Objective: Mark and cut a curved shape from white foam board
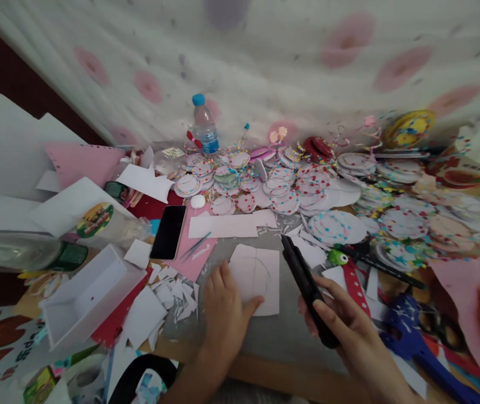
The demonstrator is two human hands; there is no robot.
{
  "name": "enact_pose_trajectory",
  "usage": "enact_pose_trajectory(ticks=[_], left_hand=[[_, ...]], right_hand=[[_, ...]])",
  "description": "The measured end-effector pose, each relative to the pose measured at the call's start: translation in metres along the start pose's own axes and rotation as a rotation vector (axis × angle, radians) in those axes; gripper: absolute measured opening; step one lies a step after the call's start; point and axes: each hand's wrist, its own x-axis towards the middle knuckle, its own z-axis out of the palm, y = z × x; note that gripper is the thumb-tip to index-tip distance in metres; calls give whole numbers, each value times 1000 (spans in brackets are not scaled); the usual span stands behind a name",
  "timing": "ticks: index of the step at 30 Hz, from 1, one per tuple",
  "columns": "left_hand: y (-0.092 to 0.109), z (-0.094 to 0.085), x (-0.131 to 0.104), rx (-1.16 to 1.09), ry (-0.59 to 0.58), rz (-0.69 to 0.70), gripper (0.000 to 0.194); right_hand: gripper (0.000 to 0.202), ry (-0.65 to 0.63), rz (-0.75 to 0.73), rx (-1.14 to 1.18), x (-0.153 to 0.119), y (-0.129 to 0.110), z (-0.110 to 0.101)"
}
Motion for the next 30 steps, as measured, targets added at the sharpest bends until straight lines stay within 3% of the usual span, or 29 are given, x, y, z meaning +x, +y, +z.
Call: enact_pose_trajectory(ticks=[5,11,16,21,23,26,28,30], left_hand=[[2,0,15,-41,-79,-113,95],[-3,-8,34,-88,-166,-101,75],[-3,-7,35,-123,-133,-66,68],[-6,-6,37,-319,-95,-91,63],[-9,-15,39,-498,-127,-94,56],[-14,-43,40,-700,-135,61,46],[-16,-64,40,-664,-115,186,44],[-18,-80,41,-537,-136,322,28]], right_hand=[[35,86,-53,-197,-1,-5,4],[29,140,-125,-216,-11,-1,-2],[24,108,-215,-138,-23,8,-3],[20,254,-282,-163,-33,21,1],[23,283,-292,-207,-38,23,5],[30,337,-263,-240,-45,24,12],[31,378,-252,-275,-49,24,17],[27,384,-280,-353,-50,23,20]])
